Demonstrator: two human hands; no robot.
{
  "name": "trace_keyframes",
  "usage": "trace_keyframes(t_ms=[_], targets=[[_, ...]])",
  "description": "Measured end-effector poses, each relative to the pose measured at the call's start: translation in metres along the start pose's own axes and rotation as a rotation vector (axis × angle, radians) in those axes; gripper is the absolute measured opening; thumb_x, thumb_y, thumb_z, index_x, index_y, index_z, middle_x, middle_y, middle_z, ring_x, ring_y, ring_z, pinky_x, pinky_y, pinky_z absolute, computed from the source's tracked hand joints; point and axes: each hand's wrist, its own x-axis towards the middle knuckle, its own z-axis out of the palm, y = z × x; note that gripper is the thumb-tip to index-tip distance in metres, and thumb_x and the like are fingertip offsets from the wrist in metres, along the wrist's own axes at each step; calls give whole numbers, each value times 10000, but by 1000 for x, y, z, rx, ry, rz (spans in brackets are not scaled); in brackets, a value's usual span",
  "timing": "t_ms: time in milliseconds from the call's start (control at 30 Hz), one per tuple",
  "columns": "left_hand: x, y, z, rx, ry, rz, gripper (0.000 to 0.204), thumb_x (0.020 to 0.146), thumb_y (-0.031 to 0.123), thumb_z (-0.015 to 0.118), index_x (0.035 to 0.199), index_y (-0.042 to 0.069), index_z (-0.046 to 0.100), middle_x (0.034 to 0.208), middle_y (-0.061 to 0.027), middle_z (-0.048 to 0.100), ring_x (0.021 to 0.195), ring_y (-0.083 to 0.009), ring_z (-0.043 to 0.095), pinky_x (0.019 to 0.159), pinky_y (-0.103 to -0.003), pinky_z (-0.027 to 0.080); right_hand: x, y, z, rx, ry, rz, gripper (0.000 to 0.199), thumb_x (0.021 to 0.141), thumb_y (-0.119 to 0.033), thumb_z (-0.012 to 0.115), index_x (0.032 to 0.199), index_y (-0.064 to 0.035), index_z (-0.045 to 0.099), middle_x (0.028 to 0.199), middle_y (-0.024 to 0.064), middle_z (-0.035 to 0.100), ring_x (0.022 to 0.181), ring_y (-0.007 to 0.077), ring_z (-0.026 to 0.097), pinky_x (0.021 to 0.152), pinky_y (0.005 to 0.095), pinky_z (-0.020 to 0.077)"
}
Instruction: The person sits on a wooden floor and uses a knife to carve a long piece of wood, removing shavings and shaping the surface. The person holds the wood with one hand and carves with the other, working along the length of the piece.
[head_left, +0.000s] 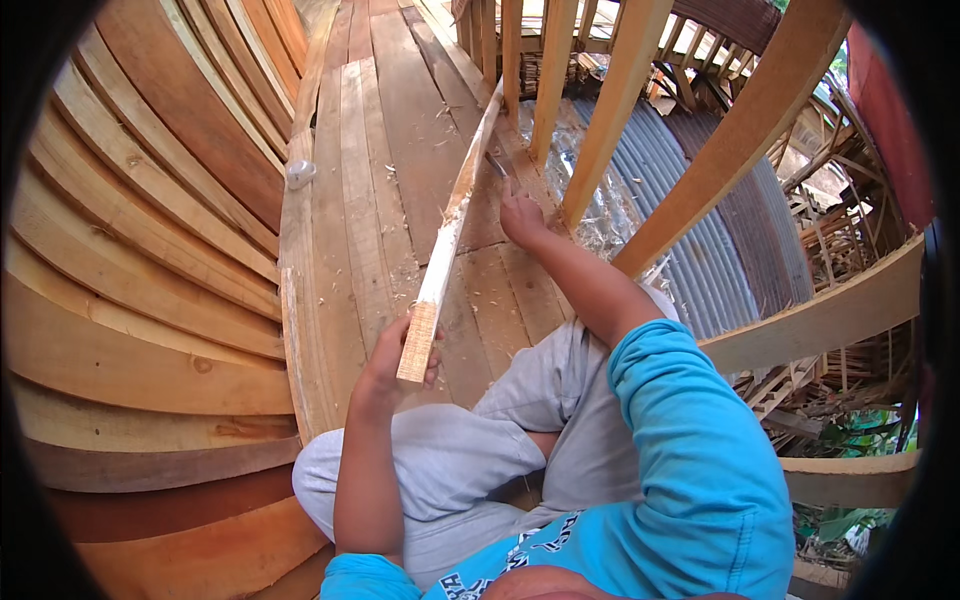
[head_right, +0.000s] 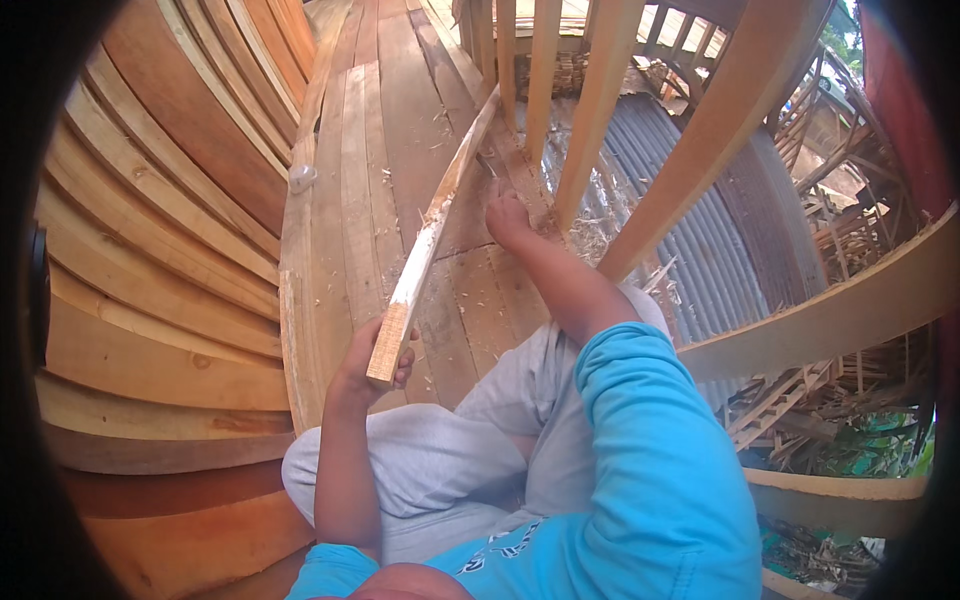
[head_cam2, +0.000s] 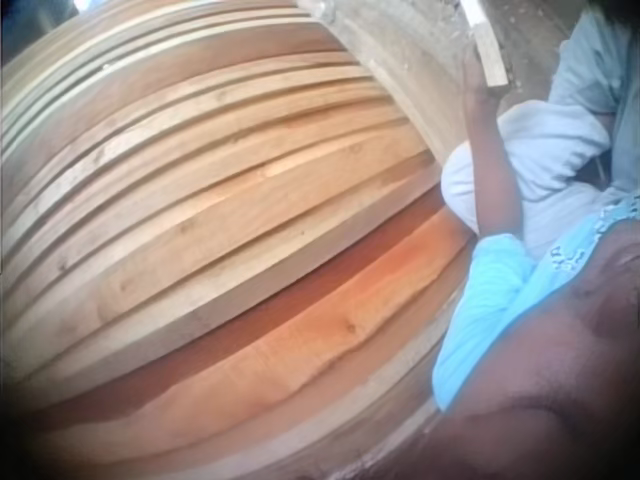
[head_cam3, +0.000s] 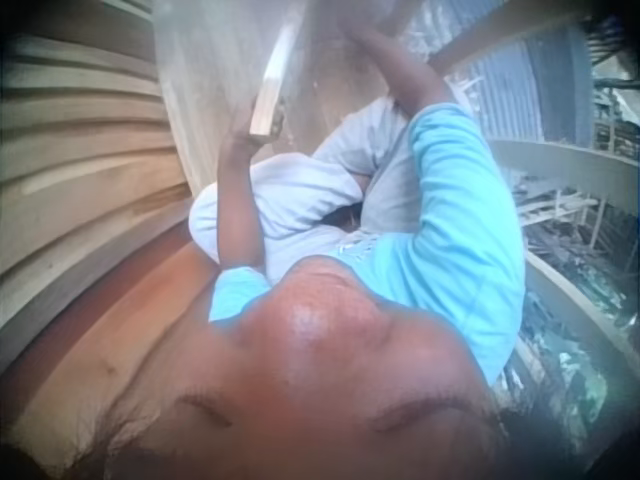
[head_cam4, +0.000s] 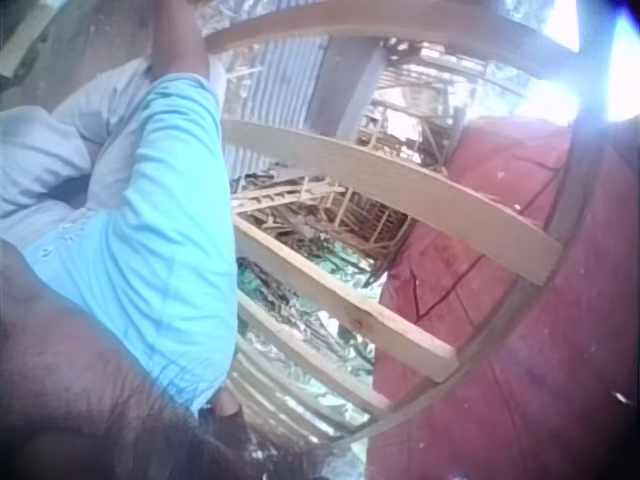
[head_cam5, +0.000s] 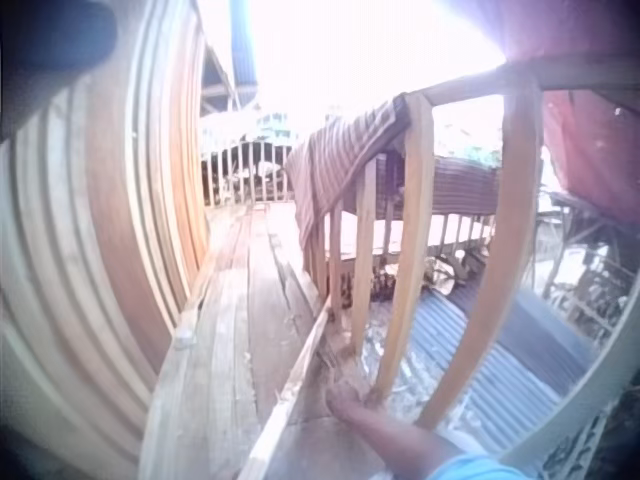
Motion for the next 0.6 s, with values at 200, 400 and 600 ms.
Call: trace_keyframes(t_ms=[200,400,600], targets=[[-4,6,11,-42,78,-7,447,1025,421,352,997,30,566,638,-68,509,465,-161,505,398,-284,427,21,17,44,-16,11,-127,603,910,-99,485,1486,14,346,964,272,610,704,315,687,557,401,568],[0,0,-2,-37,21,-17,434,1022,423,358,996,47,573,714,-73,557,524,-170,532,432,-310,450,34,36,40,40,27,236,611,905,-51,458,1500,-15,325,1001,311,584,686,381,682,564,439,571],[-4,2,-1,-41,15,-54,482,1024,450,323,982,48,586,604,-83,536,485,-186,518,434,-314,434,23,6,22,36,-52,-27,587,918,-94,471,1492,-47,359,1030,295,598,761,351,694,602,425,576]])
